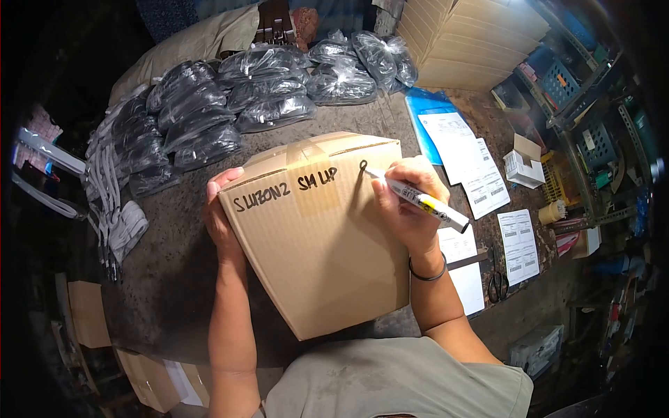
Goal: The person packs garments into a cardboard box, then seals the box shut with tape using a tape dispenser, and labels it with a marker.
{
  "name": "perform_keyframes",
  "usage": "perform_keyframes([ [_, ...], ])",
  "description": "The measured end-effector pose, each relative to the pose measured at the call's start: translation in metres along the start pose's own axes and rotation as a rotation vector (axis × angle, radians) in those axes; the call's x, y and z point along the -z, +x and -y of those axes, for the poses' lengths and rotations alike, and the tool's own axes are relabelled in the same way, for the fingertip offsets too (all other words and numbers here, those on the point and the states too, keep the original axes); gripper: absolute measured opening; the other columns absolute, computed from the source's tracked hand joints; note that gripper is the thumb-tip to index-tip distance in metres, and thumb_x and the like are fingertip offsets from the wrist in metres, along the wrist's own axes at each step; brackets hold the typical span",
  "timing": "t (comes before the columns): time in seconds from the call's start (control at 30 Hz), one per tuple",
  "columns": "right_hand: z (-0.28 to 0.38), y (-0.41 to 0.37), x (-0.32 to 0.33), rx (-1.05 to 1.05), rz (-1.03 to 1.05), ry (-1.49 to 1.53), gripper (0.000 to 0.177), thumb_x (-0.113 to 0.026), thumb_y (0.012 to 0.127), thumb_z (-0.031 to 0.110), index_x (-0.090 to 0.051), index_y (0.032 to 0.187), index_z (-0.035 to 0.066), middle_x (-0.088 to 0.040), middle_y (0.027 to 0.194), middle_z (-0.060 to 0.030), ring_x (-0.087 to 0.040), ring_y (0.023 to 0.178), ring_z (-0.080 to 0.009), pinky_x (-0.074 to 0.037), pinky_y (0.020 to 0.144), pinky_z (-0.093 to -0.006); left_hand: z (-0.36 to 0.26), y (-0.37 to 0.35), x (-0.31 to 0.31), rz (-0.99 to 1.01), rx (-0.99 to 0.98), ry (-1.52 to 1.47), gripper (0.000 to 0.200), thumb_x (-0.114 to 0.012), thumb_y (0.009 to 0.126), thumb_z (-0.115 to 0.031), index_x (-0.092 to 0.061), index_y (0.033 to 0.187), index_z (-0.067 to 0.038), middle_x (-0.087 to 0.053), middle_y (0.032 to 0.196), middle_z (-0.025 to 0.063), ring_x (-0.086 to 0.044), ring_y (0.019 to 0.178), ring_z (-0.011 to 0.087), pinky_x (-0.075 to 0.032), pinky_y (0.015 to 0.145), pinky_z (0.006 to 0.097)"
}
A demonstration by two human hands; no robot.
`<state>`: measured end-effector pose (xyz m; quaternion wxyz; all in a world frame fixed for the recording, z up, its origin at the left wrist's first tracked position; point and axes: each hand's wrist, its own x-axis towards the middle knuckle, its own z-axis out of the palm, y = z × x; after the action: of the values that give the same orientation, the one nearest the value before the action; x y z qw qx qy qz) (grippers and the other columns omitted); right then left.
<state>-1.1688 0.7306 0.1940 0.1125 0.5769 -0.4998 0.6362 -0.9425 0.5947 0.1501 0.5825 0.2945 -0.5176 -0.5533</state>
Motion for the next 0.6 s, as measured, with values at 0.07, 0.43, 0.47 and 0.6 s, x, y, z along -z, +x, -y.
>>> perform_keyframes([
  [0.07,-0.0012,-0.0005,0.0025,0.001,-0.005,-0.005,0.024,-0.076,0.067,-0.003,-0.06,0.083,0.004,-0.061,0.078,-0.0093,-0.059,0.065,-0.0205,-0.047,0.059,-0.0296,-0.0005,-0.0001,-0.0001,0.001,0.007,0.004,0.054,-0.035,0.1,-0.047,-0.063,0.105,0.0,-0.064,0.09,0.0089,-0.06,0.077,0.0137,-0.05,0.071,0.0271],
  [0.43,-0.0002,0.001,0.0013,0.065,-0.07,-0.061,0.029,-0.076,0.066,-0.004,-0.058,0.087,0.005,-0.061,0.079,-0.0082,-0.059,0.066,-0.0202,-0.049,0.061,-0.0295,0.0014,0.0002,0.0011,-0.001,-0.029,0.049,0.054,-0.034,0.1,-0.046,-0.063,0.104,0.0,-0.063,0.091,0.0081,-0.059,0.079,0.0139,-0.05,0.073,0.0276],
  [0.47,0.0002,0.0005,0.0011,0.065,-0.071,-0.06,0.029,-0.076,0.066,-0.004,-0.058,0.087,0.005,-0.061,0.079,-0.0082,-0.059,0.066,-0.0202,-0.049,0.061,-0.0295,0.001,0.0002,0.0014,-0.001,-0.03,0.049,0.054,-0.034,0.1,-0.046,-0.063,0.104,0.0,-0.063,0.091,0.0081,-0.059,0.079,0.0139,-0.05,0.073,0.0276],
  [0.6,-0.0004,0.0002,-0.0004,0.004,-0.044,-0.073,0.023,-0.073,0.072,-0.004,-0.058,0.089,0.0,-0.061,0.083,-0.0104,-0.058,0.075,-0.0179,-0.047,0.071,-0.0282,0.0011,0.0009,0.0015,0.014,-0.009,0.035,0.055,-0.034,0.1,-0.047,-0.062,0.105,0.0,-0.063,0.09,0.0082,-0.059,0.078,0.014,-0.05,0.072,0.0276],
])
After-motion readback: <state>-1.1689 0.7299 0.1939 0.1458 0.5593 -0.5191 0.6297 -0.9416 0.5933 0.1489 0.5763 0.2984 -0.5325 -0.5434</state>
